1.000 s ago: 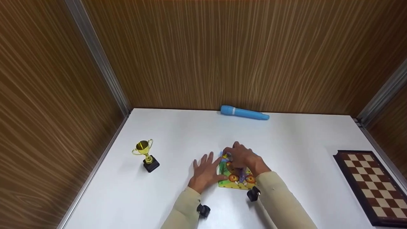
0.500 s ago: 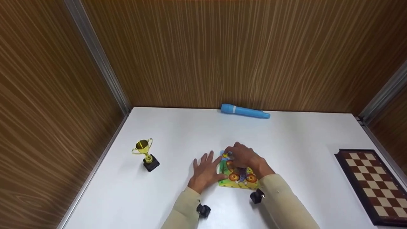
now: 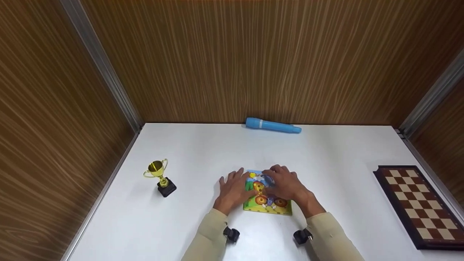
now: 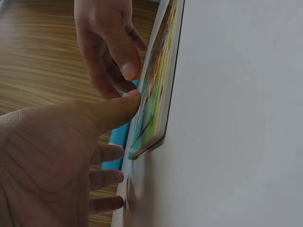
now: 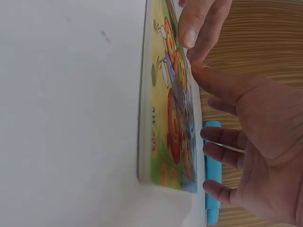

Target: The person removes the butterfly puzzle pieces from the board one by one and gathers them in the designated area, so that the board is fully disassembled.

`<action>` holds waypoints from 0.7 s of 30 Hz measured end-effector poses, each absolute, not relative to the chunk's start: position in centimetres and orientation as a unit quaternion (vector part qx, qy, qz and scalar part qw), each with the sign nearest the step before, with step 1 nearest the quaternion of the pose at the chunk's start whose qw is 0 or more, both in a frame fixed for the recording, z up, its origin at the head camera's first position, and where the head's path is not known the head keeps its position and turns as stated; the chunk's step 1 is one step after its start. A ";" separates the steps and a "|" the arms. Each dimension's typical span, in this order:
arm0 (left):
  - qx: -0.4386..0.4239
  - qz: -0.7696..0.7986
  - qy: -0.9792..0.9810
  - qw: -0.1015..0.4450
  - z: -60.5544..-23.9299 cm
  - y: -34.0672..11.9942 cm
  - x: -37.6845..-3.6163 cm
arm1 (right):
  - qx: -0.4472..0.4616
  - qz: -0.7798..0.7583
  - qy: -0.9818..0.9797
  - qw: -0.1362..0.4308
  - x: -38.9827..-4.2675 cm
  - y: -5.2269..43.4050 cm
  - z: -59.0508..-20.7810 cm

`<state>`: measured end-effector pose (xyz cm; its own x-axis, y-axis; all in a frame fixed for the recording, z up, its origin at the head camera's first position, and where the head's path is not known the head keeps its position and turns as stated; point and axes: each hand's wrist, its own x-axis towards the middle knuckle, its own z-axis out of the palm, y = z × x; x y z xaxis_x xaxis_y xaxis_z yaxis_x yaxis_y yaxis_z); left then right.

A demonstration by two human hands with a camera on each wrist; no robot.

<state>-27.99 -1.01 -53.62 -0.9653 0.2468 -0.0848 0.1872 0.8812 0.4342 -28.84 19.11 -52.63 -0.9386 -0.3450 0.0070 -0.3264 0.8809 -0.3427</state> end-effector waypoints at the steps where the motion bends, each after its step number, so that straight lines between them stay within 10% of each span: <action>1: 0.113 0.217 0.967 0.071 -53.6 -1.0 -28.1 | -0.174 -0.173 0.969 0.024 -28.8 19.1 -52.7; 21: 0.118 0.203 0.969 0.080 -53.7 -1.3 -27.5 | -0.174 -0.167 0.968 0.071 -30.6 16.2 -52.6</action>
<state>-27.48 -1.34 -53.67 -0.9592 0.2613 -0.1077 0.1959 0.8895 0.4128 -30.57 16.18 -52.56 -0.9292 -0.3610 -0.0793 -0.3136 0.8837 -0.3475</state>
